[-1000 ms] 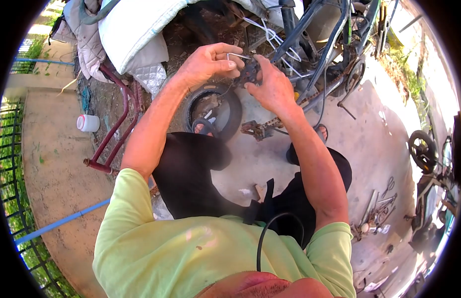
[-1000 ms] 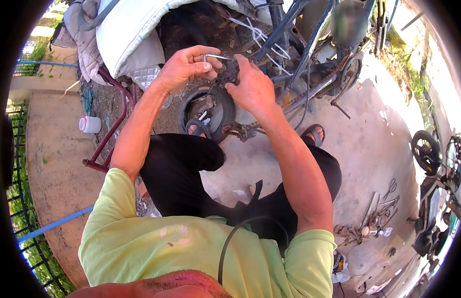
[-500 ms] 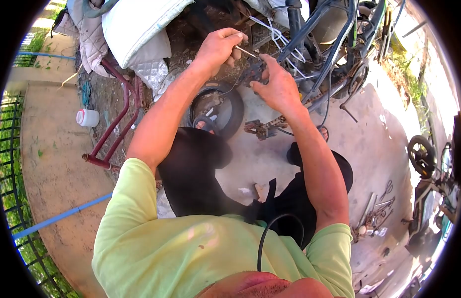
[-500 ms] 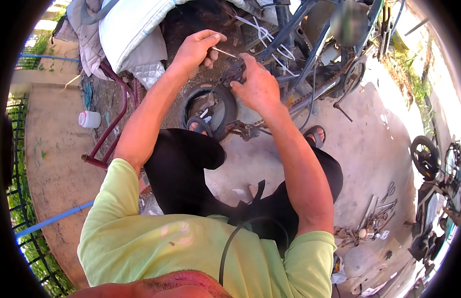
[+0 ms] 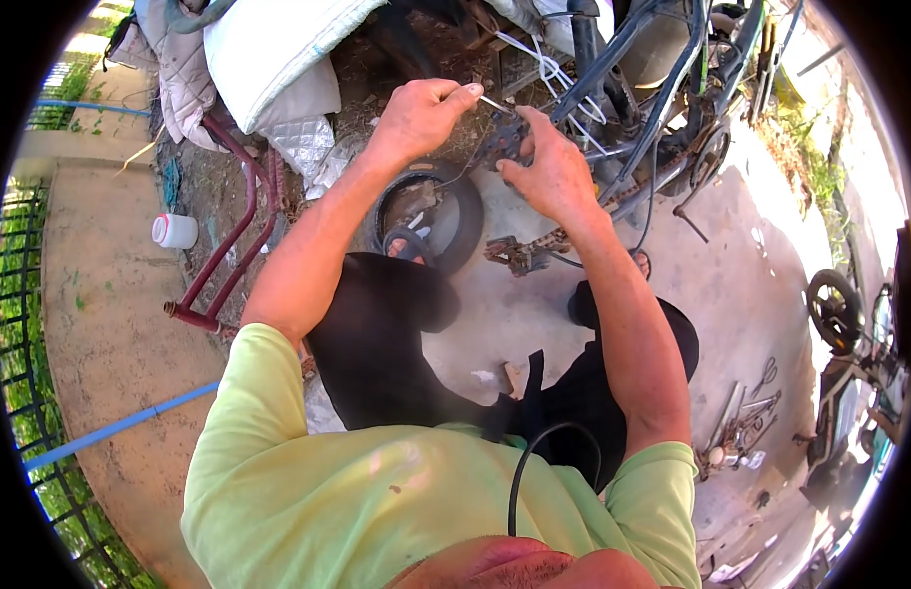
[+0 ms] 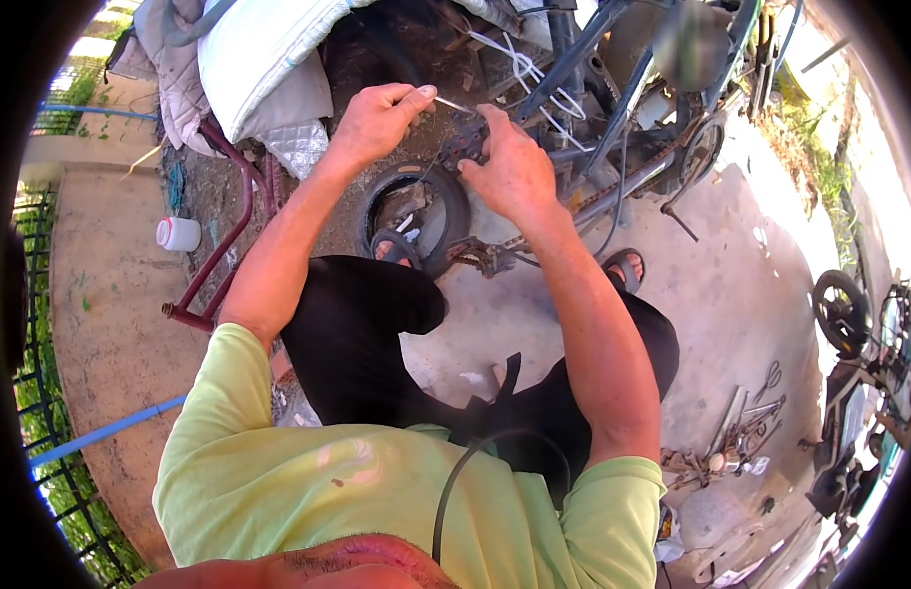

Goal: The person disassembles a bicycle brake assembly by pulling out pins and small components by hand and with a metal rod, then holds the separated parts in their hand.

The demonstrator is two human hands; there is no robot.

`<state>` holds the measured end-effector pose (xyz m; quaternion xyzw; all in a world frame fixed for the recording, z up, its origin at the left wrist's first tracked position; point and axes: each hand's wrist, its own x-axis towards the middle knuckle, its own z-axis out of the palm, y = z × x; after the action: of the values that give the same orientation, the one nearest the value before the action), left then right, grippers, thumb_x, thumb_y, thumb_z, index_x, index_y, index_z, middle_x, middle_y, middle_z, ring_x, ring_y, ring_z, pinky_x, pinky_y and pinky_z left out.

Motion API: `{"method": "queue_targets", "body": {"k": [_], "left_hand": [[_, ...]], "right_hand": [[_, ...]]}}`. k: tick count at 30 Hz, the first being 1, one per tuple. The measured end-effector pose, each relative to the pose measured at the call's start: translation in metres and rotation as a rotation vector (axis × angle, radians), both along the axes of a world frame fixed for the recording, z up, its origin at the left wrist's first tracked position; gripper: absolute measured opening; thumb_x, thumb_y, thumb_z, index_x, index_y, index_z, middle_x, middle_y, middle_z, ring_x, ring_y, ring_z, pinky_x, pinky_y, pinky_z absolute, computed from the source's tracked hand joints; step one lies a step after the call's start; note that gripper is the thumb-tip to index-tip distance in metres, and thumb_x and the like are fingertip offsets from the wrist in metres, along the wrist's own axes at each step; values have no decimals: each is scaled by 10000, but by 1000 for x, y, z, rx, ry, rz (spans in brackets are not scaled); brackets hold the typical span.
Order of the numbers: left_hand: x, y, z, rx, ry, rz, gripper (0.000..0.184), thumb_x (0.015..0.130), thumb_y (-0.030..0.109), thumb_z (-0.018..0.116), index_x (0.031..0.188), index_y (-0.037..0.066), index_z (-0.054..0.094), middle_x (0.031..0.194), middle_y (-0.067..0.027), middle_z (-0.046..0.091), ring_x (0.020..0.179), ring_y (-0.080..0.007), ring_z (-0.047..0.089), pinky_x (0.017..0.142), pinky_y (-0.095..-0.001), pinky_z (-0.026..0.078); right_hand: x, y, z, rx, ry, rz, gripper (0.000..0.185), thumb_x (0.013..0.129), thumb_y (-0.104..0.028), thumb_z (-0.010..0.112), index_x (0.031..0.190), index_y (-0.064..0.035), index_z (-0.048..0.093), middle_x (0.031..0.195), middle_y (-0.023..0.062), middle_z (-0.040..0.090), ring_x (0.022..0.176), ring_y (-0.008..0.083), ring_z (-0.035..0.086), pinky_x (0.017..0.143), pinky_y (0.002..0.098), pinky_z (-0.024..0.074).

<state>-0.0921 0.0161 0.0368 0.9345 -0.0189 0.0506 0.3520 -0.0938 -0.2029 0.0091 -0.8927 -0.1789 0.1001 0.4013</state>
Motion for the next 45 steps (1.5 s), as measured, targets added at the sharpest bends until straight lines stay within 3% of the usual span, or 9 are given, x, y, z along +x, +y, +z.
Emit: {"method": "queue_targets", "body": {"k": [4,10,13,16,22,25,35,38,45], "left_hand": [[-3,-10,1,-15,-181,-30,247,979,276,663,1132,100,743,705,-6,617,665,-80,591,582,-255,451],[-2,-8,12,-557,337,3,243,977,174,660,1167,35,719,831,-33,686,741,-107,644,675,-287,533],[-13,-8,18,-898,373,-116,257,974,156,668,1181,9,706,897,-50,705,788,-121,665,713,-297,556],[-15,-5,15,-856,327,-172,281,973,173,678,1196,2,697,944,-54,705,811,-127,669,724,-290,553],[-4,-7,8,-35,-169,-189,300,995,256,657,1171,18,704,856,-67,694,736,-115,646,666,-259,515],[1,-15,11,23,-35,-66,295,1024,291,603,1147,43,706,751,-57,656,648,-95,603,598,-254,476],[9,-7,0,-995,425,121,278,1048,226,538,1210,21,633,724,-39,613,582,-123,565,587,-295,510],[1,-8,6,-994,413,62,300,1044,235,563,1252,23,611,740,-29,625,627,-125,603,629,-289,532],[-2,4,-2,-256,241,27,317,1019,310,615,1021,17,736,766,-24,659,687,-91,605,648,-250,499]], "right_hand": [[0,0,-1,4,-8,1,726,767,-221,781,1417,-95,483,1027,126,694,1000,347,678,862,454,534],[-1,0,2,7,5,-1,723,763,-223,782,1411,-96,485,1019,123,689,998,344,677,858,458,534],[0,-1,0,11,-1,-4,725,764,-225,782,1411,-96,483,1020,123,689,997,342,678,858,459,535],[0,-1,0,9,4,-7,728,765,-225,781,1415,-94,479,1025,124,692,1000,341,678,862,456,535],[-1,1,-2,1,2,-14,749,765,-227,780,1431,-82,468,1022,126,695,1007,343,676,869,451,533],[0,1,0,-1,7,-7,750,765,-227,777,1433,-79,470,1017,126,695,1007,343,676,869,448,533],[1,1,-1,-3,-13,-1,736,762,-230,773,1416,-57,483,1005,127,696,998,340,681,858,449,535],[1,1,-2,-2,-7,-10,737,759,-230,778,1412,-53,486,1001,128,699,994,341,682,856,449,536],[1,1,0,-6,3,-8,735,762,-230,785,1415,-64,491,1031,131,708,1007,343,679,871,448,534]]}}
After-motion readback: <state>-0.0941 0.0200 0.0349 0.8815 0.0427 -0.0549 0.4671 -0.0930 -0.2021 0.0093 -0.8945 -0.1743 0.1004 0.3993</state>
